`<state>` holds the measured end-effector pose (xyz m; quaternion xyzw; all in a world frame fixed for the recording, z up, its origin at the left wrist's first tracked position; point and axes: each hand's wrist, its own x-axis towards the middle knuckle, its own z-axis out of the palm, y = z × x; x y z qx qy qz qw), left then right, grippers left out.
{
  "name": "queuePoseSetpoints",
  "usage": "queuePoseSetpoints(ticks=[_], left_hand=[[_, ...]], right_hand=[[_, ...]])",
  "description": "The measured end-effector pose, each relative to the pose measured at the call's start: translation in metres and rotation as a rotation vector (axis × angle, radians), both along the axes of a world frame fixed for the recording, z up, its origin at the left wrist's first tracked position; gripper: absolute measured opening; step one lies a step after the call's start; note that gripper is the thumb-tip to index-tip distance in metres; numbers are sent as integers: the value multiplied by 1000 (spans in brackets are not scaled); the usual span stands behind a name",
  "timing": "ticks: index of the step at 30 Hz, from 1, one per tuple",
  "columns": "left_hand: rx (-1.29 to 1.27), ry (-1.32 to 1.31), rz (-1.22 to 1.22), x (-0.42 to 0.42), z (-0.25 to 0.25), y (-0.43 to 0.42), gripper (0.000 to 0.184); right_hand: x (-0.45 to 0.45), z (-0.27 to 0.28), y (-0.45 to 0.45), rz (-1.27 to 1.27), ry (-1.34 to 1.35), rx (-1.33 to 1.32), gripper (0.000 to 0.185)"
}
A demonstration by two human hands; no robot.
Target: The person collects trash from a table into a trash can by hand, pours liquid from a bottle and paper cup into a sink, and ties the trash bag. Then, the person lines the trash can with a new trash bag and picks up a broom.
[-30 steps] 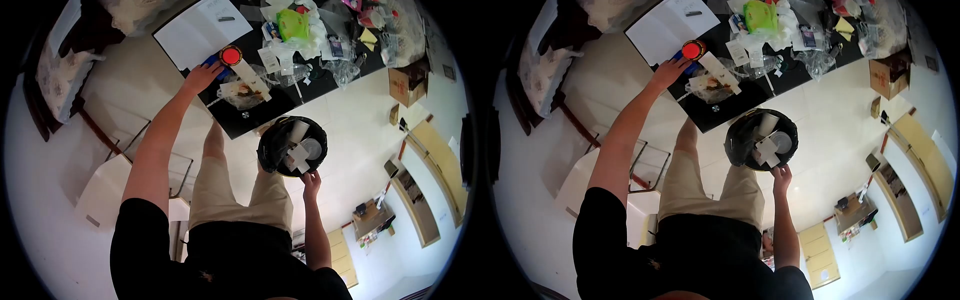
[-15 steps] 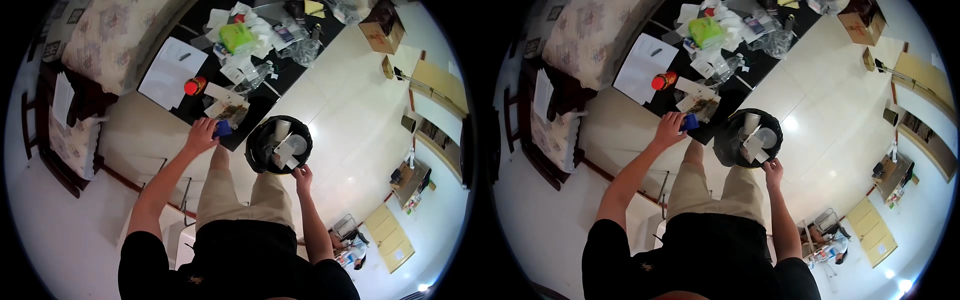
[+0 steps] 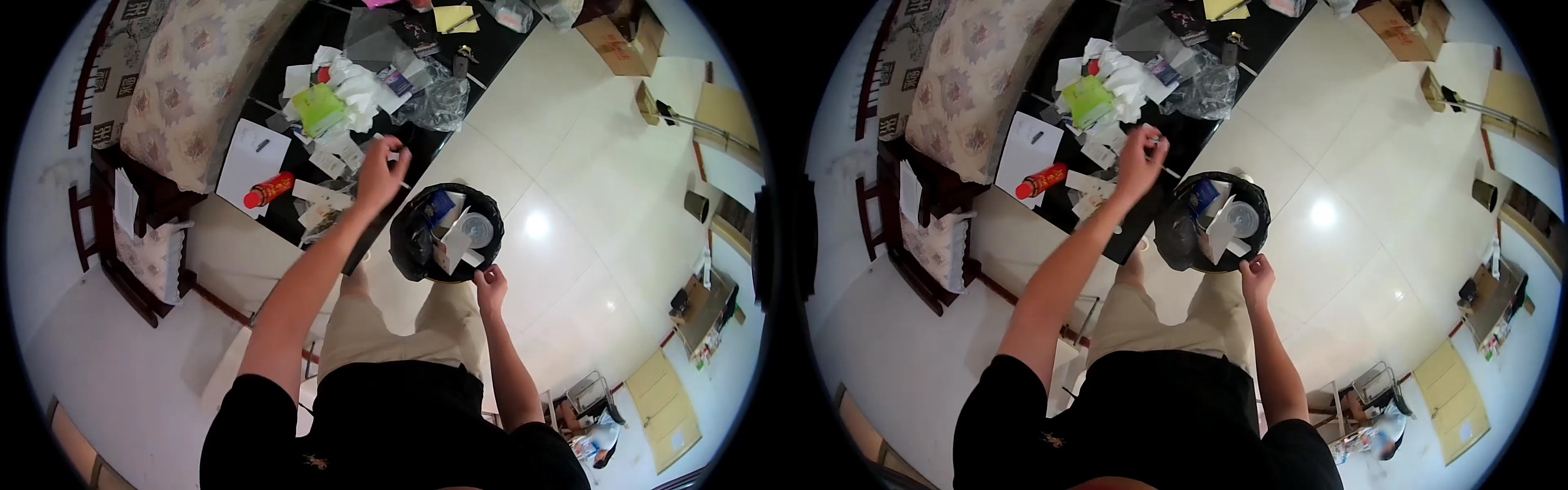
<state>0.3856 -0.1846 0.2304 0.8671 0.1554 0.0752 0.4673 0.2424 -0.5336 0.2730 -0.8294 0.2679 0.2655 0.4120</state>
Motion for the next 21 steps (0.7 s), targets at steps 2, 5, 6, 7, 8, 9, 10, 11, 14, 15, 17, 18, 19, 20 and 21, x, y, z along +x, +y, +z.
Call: queuePoseSetpoints(ticks=[2,5,6,7,8,9,10,11,14,15,17,18,19,20,21], left_hand=[[-22,254,220,61,-52,8,35],[207,372,405,144,-139,25,68],[218,360,453,166,-158,29,76],[292,417,479,183,-171,30,79],[337,496,456,191,-181,27,79],[388,571,435,195,-190,29,79],[363,572,403,195,-190,30,76],[339,574,367,193,-186,32,73],[331,398,260,194,-136,20,65],[338,309,223,191,-105,10,63],[339,81,90,189,-31,-9,64],[357,92,36,190,8,-15,67],[373,113,-19,185,43,-20,69],[372,75,-61,182,74,-23,69],[379,59,-109,181,106,-25,71]], right_hand=[[37,4,-20,113,33,-88,23],[70,-9,-53,104,-73,-56,23],[85,-6,-57,81,-79,-42,27],[98,-8,-66,68,-85,-48,27],[108,-6,-76,59,-81,-57,28],[114,-8,-85,51,-80,-59,28],[117,-12,-97,7,-84,-6,28],[121,-14,-111,58,23,-95,21],[134,-10,-126,-40,-11,-37,22],[128,-18,-138,-84,-25,0,22],[131,-8,-142,-82,-38,2,22],[126,-10,-143,-209,-113,102,22],[121,-10,-151,-216,-67,103,21],[121,-3,-154,-225,-40,132,18],[121,5,-153,-233,-16,160,15]])
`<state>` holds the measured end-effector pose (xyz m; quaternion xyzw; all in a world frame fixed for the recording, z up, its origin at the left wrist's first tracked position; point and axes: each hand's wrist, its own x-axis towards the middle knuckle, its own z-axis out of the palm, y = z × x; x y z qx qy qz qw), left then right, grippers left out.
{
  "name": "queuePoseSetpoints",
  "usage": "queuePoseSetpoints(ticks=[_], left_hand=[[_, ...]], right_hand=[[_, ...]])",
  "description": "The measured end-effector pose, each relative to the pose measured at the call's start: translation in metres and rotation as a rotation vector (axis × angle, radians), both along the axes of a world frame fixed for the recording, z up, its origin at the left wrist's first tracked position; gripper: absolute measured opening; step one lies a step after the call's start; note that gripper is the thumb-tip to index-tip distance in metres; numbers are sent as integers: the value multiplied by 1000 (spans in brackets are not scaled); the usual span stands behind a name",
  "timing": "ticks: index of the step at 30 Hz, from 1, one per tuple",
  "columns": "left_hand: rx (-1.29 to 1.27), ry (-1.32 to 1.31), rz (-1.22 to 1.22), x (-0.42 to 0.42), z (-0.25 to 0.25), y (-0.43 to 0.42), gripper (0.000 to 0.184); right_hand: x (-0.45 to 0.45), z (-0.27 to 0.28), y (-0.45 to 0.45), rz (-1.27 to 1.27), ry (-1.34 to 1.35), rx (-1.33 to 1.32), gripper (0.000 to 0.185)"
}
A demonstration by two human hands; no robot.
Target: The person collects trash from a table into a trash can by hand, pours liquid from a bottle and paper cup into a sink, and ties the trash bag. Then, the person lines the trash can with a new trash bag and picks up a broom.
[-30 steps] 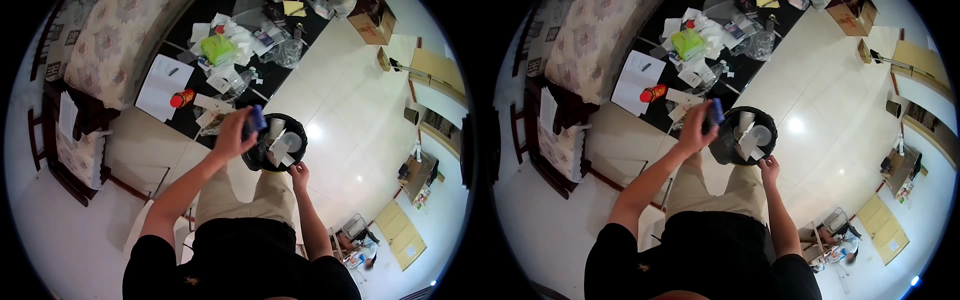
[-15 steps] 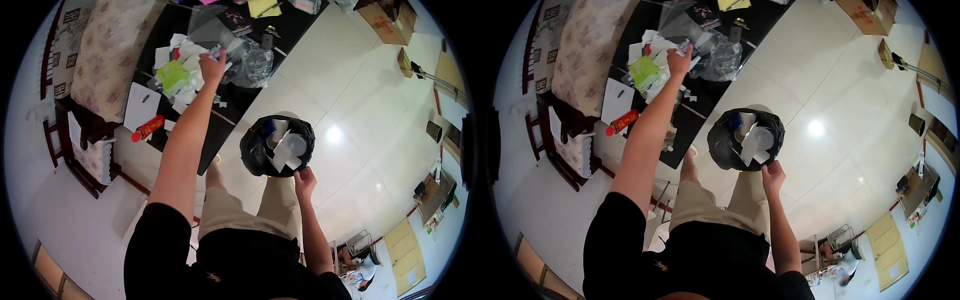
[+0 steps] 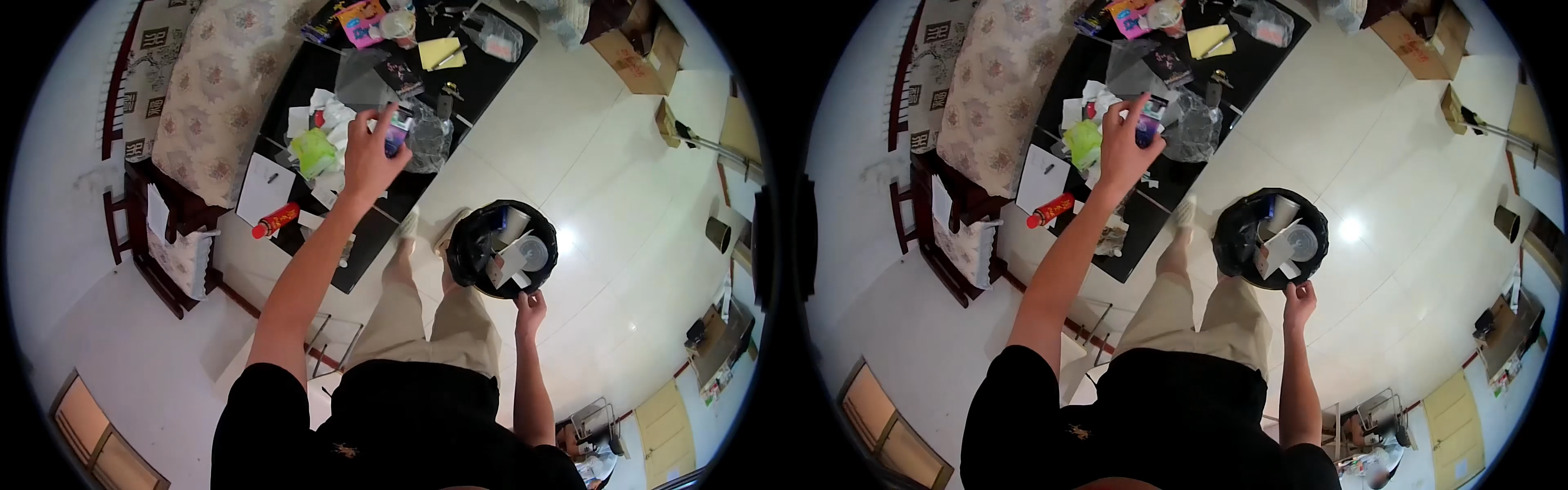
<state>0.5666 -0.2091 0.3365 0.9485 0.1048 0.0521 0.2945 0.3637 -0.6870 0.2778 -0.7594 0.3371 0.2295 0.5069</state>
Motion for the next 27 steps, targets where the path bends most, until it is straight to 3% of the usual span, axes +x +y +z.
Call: queuePoseSetpoints(ticks=[2,6,12,21,27], left_hand=[[-40,-27,-48,-4,48,0,72],[-106,-363,-142,-15,97,18,71],[-147,-310,-166,-31,147,46,75],[-115,-523,-197,-41,148,62,81],[-304,-275,-283,-53,111,-3,76]], right_hand=[[1,12,8,-60,-32,53,14],[-1,34,29,-169,-78,92,13],[4,52,55,-163,-71,92,14],[15,59,88,-172,-86,146,15],[21,58,97,-66,-80,83,18]])
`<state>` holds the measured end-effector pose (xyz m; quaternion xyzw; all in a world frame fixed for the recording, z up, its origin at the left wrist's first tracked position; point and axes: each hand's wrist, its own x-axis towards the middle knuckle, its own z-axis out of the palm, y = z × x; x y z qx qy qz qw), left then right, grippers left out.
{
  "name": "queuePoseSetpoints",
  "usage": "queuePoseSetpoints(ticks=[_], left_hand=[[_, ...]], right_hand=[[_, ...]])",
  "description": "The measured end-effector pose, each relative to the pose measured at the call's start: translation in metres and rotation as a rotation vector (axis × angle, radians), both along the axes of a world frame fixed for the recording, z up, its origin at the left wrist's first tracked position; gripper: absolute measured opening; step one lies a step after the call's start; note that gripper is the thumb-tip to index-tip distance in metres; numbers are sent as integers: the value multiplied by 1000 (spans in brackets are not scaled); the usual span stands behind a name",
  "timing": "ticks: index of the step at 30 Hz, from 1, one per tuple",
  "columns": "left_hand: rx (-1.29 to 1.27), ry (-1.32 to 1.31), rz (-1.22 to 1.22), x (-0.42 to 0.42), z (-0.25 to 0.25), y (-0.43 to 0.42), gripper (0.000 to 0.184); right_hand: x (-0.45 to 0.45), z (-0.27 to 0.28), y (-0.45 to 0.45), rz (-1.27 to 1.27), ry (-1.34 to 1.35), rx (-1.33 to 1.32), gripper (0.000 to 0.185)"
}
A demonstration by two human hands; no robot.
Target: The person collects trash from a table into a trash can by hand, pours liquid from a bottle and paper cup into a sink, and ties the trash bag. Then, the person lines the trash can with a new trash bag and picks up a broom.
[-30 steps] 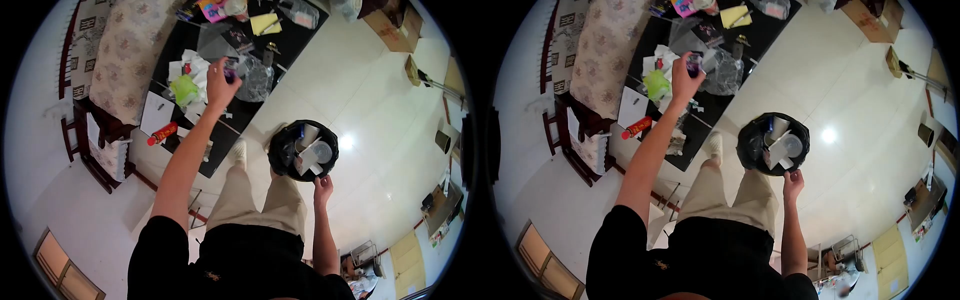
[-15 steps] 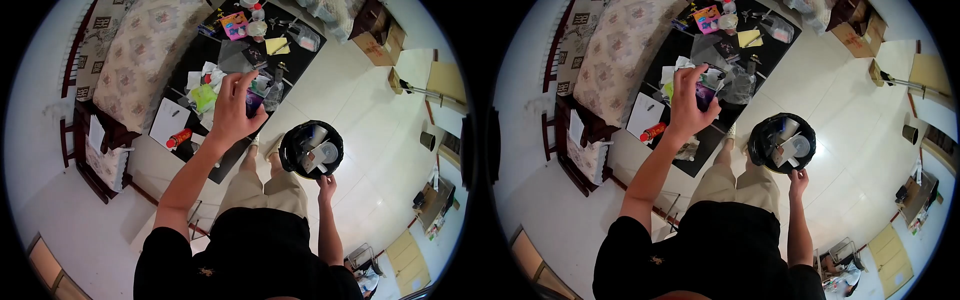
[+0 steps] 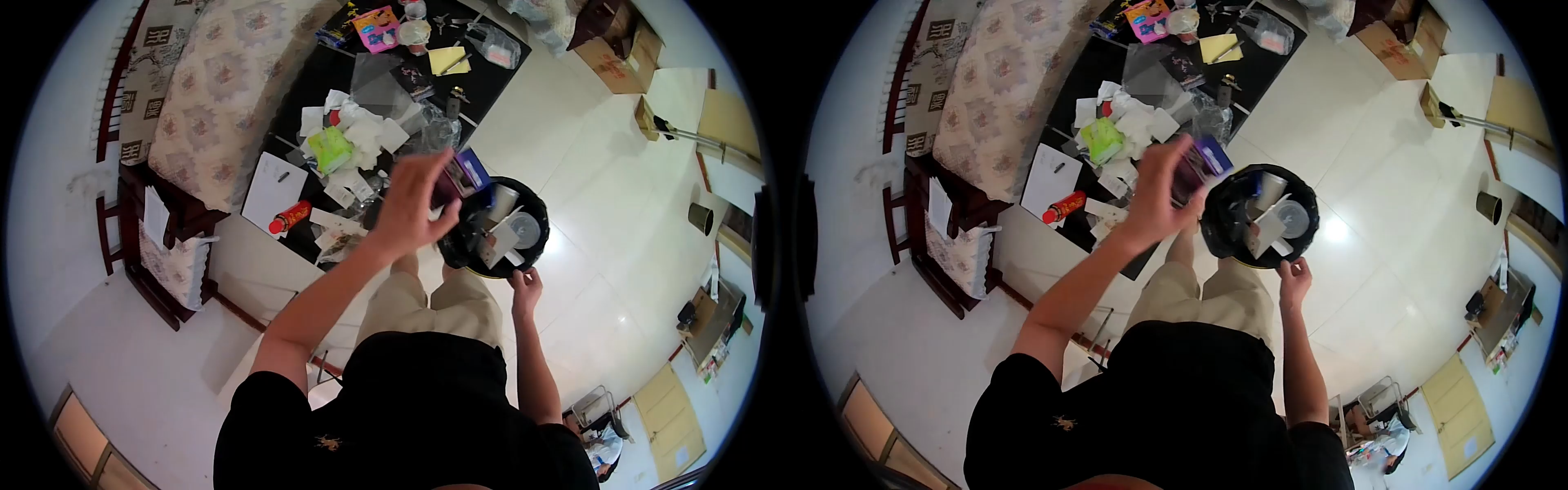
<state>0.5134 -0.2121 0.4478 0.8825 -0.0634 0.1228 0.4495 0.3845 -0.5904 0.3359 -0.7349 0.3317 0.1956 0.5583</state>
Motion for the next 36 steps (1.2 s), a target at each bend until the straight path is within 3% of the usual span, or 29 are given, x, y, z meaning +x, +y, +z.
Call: queuePoseSetpoints(ticks=[3,5,9,10,13,16,19,20,22,25,31,32,36], left_hand=[[-168,170,-63,-34,-47,-74,73],[-125,372,-202,-47,-62,-104,70],[-78,411,-6,-65,-80,-117,48],[-110,381,45,-66,-82,-109,34],[-23,360,265,-84,-84,-75,25],[-247,476,515,-111,-132,-28,19],[-264,664,772,-140,-199,32,26],[-22,537,877,-156,-247,53,32],[161,573,927,-159,-280,102,48],[42,669,1090,-125,-276,156,54],[53,880,874,-123,-320,215,38],[13,776,967,-126,-323,217,31],[-108,562,954,-102,-263,245,34]], right_hand=[[1,-7,0,49,2,-62,22],[1,-16,-2,67,15,-57,22],[9,-27,-7,104,30,-30,22],[12,-29,-9,109,24,-9,20],[23,-31,-16,142,29,-12,20],[37,-23,-18,202,78,-25,17],[49,-17,-18,212,57,-17,17],[50,-14,-17,211,50,-11,17],[55,-2,-12,205,45,19,15],[61,10,-7,211,52,2,13],[85,51,29,242,45,-68,11],[85,60,37,263,28,-65,11],[113,79,62,289,19,-56,8]])
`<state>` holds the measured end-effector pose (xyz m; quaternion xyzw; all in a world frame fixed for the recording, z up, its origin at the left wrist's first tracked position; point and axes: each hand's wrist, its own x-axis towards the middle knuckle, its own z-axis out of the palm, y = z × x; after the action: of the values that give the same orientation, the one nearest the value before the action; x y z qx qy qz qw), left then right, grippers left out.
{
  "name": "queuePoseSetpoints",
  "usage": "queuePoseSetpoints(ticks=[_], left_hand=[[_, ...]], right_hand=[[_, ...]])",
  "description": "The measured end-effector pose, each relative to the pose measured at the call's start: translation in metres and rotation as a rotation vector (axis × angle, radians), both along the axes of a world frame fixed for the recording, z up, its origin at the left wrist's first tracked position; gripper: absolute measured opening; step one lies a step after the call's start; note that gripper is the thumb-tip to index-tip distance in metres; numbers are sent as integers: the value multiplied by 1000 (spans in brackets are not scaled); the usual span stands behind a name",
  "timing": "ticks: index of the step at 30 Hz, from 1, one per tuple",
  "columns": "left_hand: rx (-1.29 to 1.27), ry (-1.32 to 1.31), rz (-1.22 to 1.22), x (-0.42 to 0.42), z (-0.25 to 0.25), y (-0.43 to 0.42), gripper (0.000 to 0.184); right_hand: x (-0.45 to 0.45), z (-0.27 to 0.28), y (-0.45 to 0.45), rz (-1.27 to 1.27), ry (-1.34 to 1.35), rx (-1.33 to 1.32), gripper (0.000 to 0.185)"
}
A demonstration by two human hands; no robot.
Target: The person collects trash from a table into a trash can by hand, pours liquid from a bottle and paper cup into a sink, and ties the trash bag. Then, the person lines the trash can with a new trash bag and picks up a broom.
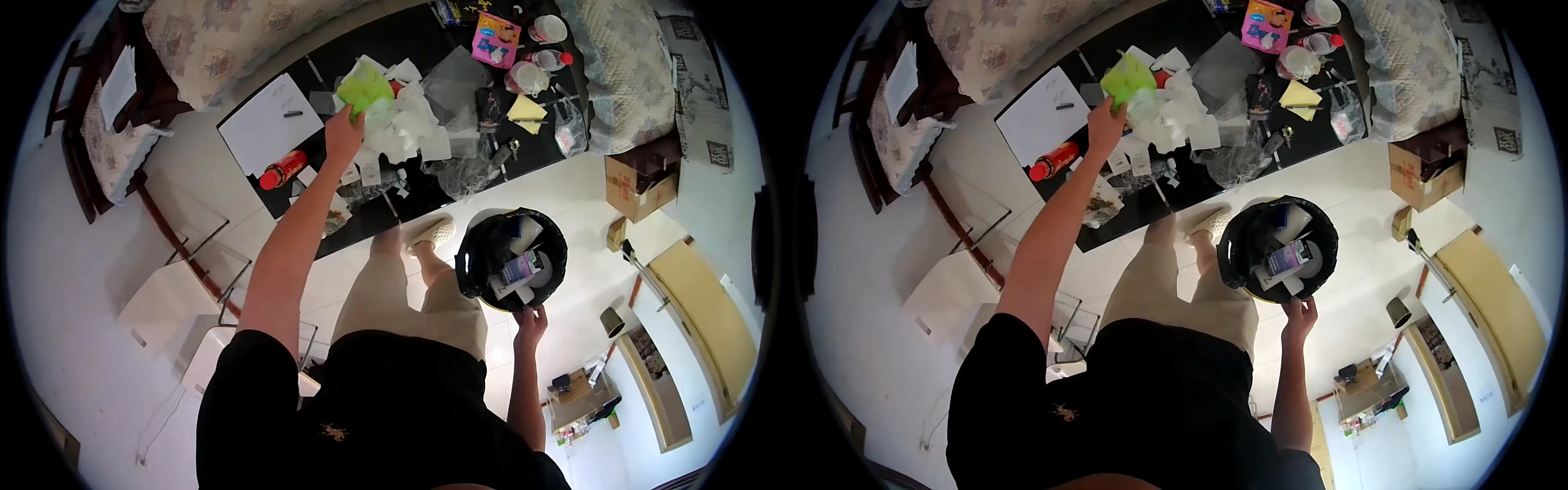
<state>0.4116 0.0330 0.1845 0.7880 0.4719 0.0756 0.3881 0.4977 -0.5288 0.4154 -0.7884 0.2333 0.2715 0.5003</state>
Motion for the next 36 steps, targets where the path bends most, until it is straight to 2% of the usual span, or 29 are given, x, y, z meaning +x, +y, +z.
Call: queuePoseSetpoints(ticks=[2,4,7,10,13,16,18,19,20,23,24,26,27,28,31,35,36], left_hand=[[46,-145,7,23,-7,25,36],[237,-88,-83,61,20,46,40],[268,-181,-174,118,-5,69,43],[219,-209,-117,123,-26,60,45],[-129,81,-133,93,-46,38,58],[-45,226,-310,51,-68,-14,79],[86,421,-510,50,-28,-40,94],[149,529,-608,57,-22,-47,103],[167,486,-622,57,-42,-54,112],[171,686,-766,61,-65,-73,106],[302,600,-684,40,-90,-92,87],[159,510,-633,29,-116,-98,71],[86,464,-609,26,-113,-100,63],[99,370,-528,21,-109,-102,45],[-32,52,-445,9,-75,-88,35],[-163,-229,-244,6,-5,-70,39],[-216,-202,-200,1,15,-64,39]], right_hand=[[13,8,5,17,8,8,7],[19,19,8,27,-13,43,8],[42,25,30,21,-34,21,8],[44,30,23,38,-45,-3,9],[67,22,31,60,-22,-6,10],[81,11,27,94,9,-26,10],[75,12,18,119,13,-50,10],[81,8,14,137,32,-61,10],[85,6,7,155,55,-78,10],[94,-1,2,155,65,-83,13],[78,9,-2,169,53,-98,13],[89,2,2,184,57,-98,12],[93,1,-2,189,59,-101,12],[95,0,-7,208,73,-107,10],[100,-2,-10,267,56,-95,8],[116,-13,-5,303,36,-47,13],[121,-18,-10,330,26,-48,14]])
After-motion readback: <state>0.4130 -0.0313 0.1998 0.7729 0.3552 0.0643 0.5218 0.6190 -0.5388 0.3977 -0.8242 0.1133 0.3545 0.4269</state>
